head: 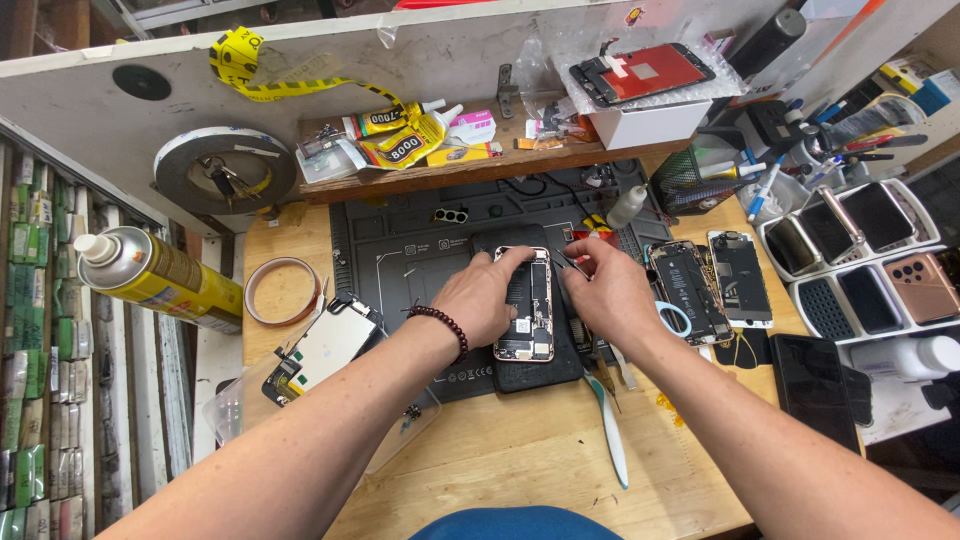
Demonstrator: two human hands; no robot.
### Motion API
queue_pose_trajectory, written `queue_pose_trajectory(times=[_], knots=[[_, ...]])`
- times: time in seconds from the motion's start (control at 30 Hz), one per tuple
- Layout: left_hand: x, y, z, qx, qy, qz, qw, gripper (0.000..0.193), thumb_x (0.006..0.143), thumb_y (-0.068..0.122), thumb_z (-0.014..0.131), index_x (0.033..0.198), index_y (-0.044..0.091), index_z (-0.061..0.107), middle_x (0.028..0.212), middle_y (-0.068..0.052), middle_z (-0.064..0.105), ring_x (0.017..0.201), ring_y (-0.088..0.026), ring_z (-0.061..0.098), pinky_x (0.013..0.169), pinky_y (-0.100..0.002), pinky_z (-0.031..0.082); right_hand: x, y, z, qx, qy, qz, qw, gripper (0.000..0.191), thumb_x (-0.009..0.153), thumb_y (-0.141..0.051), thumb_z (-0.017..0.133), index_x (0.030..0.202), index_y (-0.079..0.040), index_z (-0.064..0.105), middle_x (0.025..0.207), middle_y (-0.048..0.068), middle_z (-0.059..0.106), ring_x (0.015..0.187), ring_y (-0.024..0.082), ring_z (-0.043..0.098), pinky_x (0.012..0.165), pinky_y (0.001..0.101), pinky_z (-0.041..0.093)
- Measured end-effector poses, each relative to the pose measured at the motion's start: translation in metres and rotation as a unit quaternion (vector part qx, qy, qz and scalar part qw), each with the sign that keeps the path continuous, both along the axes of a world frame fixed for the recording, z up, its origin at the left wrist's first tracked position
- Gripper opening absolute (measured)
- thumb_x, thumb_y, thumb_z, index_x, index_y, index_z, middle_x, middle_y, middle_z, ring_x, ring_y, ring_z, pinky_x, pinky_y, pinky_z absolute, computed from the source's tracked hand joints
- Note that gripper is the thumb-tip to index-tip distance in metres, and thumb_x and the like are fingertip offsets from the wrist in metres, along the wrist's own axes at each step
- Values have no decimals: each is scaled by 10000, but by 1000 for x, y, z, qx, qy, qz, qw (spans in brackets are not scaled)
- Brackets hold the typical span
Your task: The person uses a screwdriver and tweezers to remove screws and small components from a disassembled smartphone on a repair mat. They carefully lift and set aside parts while working on the internal assembly.
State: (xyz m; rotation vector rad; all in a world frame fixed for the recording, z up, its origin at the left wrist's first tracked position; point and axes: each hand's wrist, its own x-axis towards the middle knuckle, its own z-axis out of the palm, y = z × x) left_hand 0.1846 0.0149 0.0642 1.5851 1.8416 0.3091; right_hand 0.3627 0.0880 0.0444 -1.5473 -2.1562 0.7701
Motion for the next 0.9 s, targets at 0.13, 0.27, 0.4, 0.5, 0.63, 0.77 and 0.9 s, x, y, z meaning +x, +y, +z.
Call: queue_pose_trajectory(times=[0.13,0.27,0.4,0.5,0.63,0.77,0.9], knots=[[0,-1,-1,22,13,-22,999,728,823,111,779,1473,298,509,1377,-214,532,1198,-420,616,1012,-449,523,-5,-20,8,-17,-12,-57,998,318,902,-214,666,1200,-109,697,954,133,773,893,312,741,826,436,550],[-2,2,-4,21,15,-30,999,767,819,124,791,1495,306,478,1377,-214,531,1204,-417,611,1016,-443,517,-12,-33,17,-8,-41,-57,997,280,901,-243,660,1151,-133,722,984,119,783,912,328,737,819,460,550],[-3,5,-4,5,14,-32,999,831,811,136,797,1530,319,424,1374,-213,534,1210,-403,615,1011,-432,528,-17,-34,23,27,-41,-33,998,251,920,-235,653,1119,-110,741,959,154,771,903,351,733,815,458,556],[-3,5,-3,-3,19,-33,999,872,814,132,790,1556,344,384,1365,-204,545,1204,-387,626,1009,-424,530,-18,-32,24,-11,1,-61,998,268,897,-218,652,1120,-93,733,940,152,770,880,341,747,810,440,567],[-3,7,-3,-9,16,-32,999,918,802,146,809,1569,336,342,1375,-199,540,1231,-375,610,1025,-418,520,-16,-34,22,-18,-6,-64,998,290,865,-178,653,1126,-84,734,938,159,769,888,350,740,819,444,559],[-3,8,-5,-9,13,-18,1000,977,802,150,812,1599,260,257,1406,-211,524,1261,-372,591,1048,-419,502,-17,-35,17,3,-7,-43,999,298,851,-170,669,1127,-75,730,948,171,762,893,351,736,826,441,557],[-4,9,-8,-10,14,-14,1000,1006,802,156,810,1610,223,215,1433,-218,507,1285,-378,571,1065,-415,490,-21,-35,14,-1,-16,-43,999,294,858,-177,676,1131,-80,723,945,166,767,890,351,734,815,446,555]])
